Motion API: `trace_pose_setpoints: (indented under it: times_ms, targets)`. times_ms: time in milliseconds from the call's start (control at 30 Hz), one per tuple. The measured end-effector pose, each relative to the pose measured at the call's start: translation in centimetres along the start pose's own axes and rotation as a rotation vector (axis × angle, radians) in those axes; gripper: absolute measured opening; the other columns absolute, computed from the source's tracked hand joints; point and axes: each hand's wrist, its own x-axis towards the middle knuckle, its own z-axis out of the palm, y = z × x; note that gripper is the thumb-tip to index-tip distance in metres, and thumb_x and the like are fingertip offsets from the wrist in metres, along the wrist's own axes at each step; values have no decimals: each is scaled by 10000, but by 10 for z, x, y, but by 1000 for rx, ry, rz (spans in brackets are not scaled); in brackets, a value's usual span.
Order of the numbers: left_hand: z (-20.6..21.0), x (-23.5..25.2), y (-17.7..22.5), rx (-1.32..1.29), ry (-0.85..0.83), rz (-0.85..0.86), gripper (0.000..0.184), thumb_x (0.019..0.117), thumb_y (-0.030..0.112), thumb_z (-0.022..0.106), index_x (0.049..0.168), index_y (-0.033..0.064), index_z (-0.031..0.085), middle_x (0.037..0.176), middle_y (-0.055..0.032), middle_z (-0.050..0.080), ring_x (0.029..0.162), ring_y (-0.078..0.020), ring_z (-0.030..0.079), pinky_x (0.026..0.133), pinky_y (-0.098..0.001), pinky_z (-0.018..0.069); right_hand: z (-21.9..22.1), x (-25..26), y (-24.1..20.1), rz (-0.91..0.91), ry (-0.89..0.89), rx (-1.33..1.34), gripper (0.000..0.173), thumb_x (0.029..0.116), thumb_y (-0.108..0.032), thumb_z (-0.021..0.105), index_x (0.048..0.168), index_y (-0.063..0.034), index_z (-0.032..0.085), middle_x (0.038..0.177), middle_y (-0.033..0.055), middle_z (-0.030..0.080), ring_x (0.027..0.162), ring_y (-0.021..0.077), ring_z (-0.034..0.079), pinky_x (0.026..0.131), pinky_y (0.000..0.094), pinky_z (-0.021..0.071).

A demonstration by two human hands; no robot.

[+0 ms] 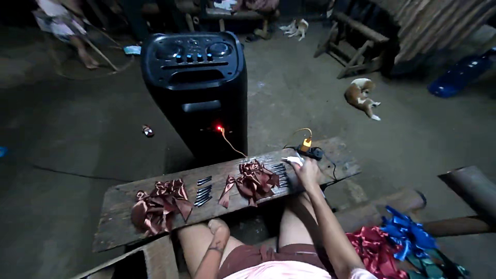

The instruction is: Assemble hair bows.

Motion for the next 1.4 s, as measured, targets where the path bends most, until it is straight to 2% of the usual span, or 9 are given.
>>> trace_pose_setpoints:
  times_ms: [100,233,367,533,700,833,900,1033,1400]
  targets:
    - [-22,-19,5,285,-149,218,500,1011,405,573,1214,-40,674,1340,-256,617,1292,-405,568,1036,-593,456,6,27,53,82,-160,-116,593,960,-470,685,1297,17,645,1265,275,659,1226,443,612,1025,624,459]
    - [-32,-54,16,60,-321,506,443,1075,357,499,1151,-44,671,1172,-284,659,1155,-423,618,994,-617,449,26,22,91,-167,-29,5,424,997,-291,637,1259,42,657,1237,269,674,1164,438,648,997,613,485]
    - [-46,-110,62,-449,-316,880,295,1061,258,543,1096,-16,645,903,-92,608,781,-147,569,758,-340,498,26,-21,106,-445,472,236,353,886,-167,740,1107,104,693,1029,263,721,810,410,735,659,561,588]
    - [-44,-162,153,-976,-53,1110,493,965,219,661,1338,-87,561,1283,-178,644,1113,-137,647,944,-282,535,-2,-70,100,-519,737,394,294,836,-163,732,935,111,685,889,223,719,722,222,710,662,294,583]
    - [-36,-203,200,-1508,-126,1072,177,867,-66,685,1027,-36,616,873,41,730,823,12,690,814,-200,587,-18,-99,97,-475,672,542,295,824,-149,758,919,111,657,884,206,696,746,115,668,712,168,542]
    - [-31,-194,199,-1788,-203,1094,263,834,-51,754,1035,45,615,894,31,764,837,-59,733,817,-267,623,-58,-119,104,-360,177,824,611,887,-364,767,1228,110,585,1026,67,634,751,-49,505,636,109,436]
    - [-32,-185,193,-1818,-225,1136,292,824,95,834,1046,77,645,923,21,772,850,-85,743,814,-291,631,-79,-121,113,-388,104,809,569,1029,-387,549,1334,91,584,1095,72,622,849,-38,541,730,128,477]
    - [-39,-181,186,-1827,-282,1094,159,962,141,692,1084,75,614,943,-7,751,841,-126,741,793,-334,636,-100,-117,115,-519,327,633,301,1036,-151,551,1152,57,735,980,106,658,857,-21,587,785,97,488]
    - [-46,-197,179,-1887,-407,983,95,1010,22,544,1083,20,605,907,-65,747,778,-147,747,728,-306,641,-120,-123,101,-629,474,293,201,961,-129,661,991,18,795,897,173,712,801,99,657,752,139,510]
